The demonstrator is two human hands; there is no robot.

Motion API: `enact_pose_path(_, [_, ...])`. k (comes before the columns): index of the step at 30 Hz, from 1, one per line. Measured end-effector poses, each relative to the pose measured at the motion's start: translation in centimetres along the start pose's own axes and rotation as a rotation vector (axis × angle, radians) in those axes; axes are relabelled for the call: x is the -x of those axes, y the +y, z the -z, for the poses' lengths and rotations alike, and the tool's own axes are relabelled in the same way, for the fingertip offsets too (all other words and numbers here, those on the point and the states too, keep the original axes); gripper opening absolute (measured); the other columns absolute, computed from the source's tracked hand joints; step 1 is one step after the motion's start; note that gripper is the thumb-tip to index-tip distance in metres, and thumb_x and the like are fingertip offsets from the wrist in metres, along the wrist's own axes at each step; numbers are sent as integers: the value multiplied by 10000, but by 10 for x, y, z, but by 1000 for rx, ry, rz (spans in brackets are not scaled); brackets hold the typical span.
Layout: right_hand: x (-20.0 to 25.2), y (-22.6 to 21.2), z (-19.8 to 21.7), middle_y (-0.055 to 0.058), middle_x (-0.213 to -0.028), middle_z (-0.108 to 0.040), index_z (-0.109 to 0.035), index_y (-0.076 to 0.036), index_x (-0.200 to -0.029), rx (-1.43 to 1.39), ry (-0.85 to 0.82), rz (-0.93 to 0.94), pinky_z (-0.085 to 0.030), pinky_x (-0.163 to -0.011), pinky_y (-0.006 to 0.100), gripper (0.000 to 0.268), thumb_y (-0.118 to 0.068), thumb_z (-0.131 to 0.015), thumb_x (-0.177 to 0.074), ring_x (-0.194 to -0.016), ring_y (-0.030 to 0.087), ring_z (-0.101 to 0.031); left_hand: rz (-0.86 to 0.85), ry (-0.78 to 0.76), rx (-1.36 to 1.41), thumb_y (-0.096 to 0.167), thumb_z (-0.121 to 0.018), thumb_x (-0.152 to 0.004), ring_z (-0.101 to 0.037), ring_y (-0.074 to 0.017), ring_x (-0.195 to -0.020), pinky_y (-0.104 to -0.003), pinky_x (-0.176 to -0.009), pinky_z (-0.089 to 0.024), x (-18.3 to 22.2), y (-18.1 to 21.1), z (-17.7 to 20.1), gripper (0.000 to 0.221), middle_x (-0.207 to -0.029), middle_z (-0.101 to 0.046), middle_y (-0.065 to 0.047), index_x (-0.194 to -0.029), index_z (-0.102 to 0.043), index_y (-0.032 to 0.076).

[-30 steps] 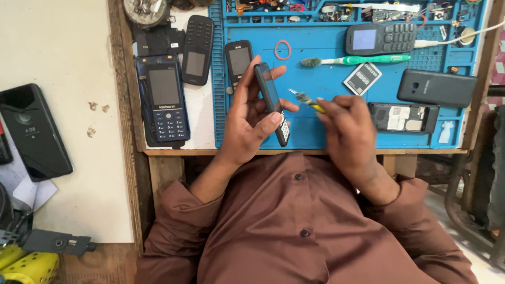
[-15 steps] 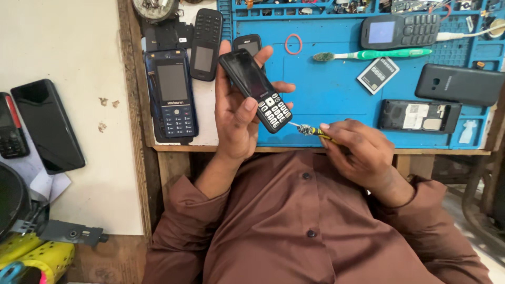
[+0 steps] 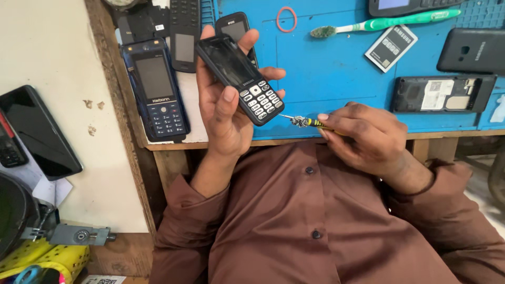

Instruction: The person disassembles a Samsung feature phone by removing the back cover and battery. They then use a screwdriver to pry open the casing and inspect the internal components. The person handles multiple phones and batteries on the workbench.

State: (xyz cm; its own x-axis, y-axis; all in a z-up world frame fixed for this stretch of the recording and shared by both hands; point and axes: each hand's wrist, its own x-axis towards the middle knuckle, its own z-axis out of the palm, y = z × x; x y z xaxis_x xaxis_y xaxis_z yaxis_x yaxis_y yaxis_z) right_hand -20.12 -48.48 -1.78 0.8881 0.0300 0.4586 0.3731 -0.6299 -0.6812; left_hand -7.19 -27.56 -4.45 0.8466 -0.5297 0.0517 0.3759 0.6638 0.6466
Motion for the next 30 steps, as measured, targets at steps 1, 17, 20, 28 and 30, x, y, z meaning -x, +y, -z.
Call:
enact_pose_path(1, [0, 0, 0, 150, -936, -711, -626, 21, -1027, -6, 8, 1, -557, -648, 340, 266, 59, -842, -877, -770, 241, -707, -1, -4, -5, 238, -707, -1064, -702, -375, -1151, -472, -878, -668, 0, 0, 0, 793, -1567, -438, -242, -1638, -160, 233])
enact_pose_path(17, [2, 4, 1, 151, -897, -698, -645, 24, -1055, -38, 12, 0, -537, -602, 315, 263, 60, -848, -892, -740, 227, -696, -3, -23, -41, 223, -712, -1059, -708, -380, -1156, -472, -876, -677, 1, -4, 3, 792, -1566, -443, -236, -1632, -166, 243])
enact_pose_path(20, [2, 4, 2, 146, -902, -699, -656, 16, -1080, -37, 5, 0, -526, -581, 305, 271, 53, -852, -895, -735, 223, -689, -7, -25, -41, 221, -715, -1057, -709, -380, -1156, -473, -875, -677, -1, -3, 2, 793, -1564, -446, -233, -1631, -168, 243])
enact_pose_path(28, [1, 4, 4, 150, -902, -699, -691, 17, -1078, -40, -14, 7, -518, -606, 333, 257, 22, -857, -882, -734, 231, -680, 22, 27, -97, 206, -750, -1002, -701, -377, -1151, -474, -879, -678, 0, 1, -5, 915, -1562, -428, -244, -1672, -128, 239])
enact_pose_path(30, [1, 4, 5, 150, -907, -700, -691, 20, -1078, -55, -20, 1, -518, -609, 331, 255, 19, -858, -884, -737, 231, -681, 24, 25, -104, 199, -758, -988, -702, -370, -1149, -468, -876, -677, -1, 2, -6, 934, -1559, -427, -243, -1666, -117, 234])
